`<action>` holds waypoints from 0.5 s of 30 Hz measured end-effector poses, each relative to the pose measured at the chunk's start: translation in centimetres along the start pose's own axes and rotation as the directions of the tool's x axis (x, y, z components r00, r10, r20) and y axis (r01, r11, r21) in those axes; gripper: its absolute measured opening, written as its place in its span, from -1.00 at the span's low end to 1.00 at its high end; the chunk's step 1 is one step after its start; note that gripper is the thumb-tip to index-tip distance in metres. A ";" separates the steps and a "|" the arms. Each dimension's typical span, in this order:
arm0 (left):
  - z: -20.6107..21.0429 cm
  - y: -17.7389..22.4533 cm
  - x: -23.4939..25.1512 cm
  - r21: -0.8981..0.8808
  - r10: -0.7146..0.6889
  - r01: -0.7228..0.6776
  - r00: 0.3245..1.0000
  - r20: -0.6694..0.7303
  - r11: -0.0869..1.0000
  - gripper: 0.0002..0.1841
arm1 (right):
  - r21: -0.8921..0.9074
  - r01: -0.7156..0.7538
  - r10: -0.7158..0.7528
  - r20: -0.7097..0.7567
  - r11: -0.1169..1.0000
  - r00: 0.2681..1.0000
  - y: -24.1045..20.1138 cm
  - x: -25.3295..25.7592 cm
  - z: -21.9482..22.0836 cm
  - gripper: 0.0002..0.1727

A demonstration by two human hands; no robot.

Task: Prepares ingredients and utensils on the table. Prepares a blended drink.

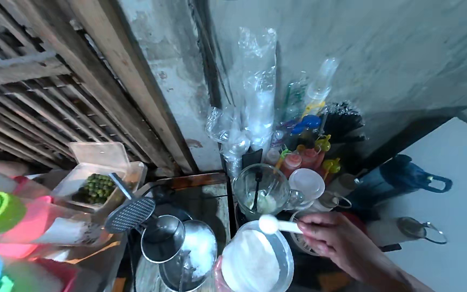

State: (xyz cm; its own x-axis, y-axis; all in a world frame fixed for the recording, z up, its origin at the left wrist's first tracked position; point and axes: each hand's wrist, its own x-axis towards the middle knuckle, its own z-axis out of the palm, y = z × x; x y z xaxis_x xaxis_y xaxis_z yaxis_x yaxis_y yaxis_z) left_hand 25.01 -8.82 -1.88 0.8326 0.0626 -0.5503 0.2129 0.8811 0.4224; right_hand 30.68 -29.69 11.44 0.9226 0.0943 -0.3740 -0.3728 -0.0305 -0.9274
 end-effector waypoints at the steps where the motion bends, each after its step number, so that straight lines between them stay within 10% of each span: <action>1: -0.2 0.2 0.0 0.017 0.017 -0.017 1.000 -0.009 1.000 -0.48 | -0.031 0.054 -0.056 -0.059 0.998 0.997 -0.3 0.7 0.0 -0.75; 4: -1.6 0.2 0.2 0.003 0.102 -0.102 0.993 0.062 0.995 -0.49 | -0.436 0.258 -0.368 -0.190 0.863 0.910 0.4 3.2 0.3 -0.83; 9: -3.4 -0.1 0.5 -0.018 0.132 -0.131 0.981 0.145 0.991 -0.55 | -0.870 0.482 -0.825 0.192 0.108 0.531 4.1 6.9 0.7 -0.81; 12: -3.0 -0.2 0.5 -0.008 0.137 -0.137 0.985 0.108 0.991 -0.50 | -0.839 0.510 -0.853 0.116 0.190 0.509 3.1 4.9 0.7 -0.73; 15: -2.0 0.0 0.3 0.014 0.087 -0.088 0.995 0.042 0.996 -0.44 | -0.721 0.586 -0.759 0.128 0.370 0.638 2.2 0.9 1.2 -0.73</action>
State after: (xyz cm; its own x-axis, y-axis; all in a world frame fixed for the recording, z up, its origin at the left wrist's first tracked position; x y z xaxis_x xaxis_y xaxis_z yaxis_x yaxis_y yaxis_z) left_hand 24.28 -7.92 -3.50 0.8690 0.1194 -0.4803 0.1457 0.8657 0.4789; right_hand 30.60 -28.47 9.11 0.8590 0.2111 0.4663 0.4736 -0.6734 -0.5676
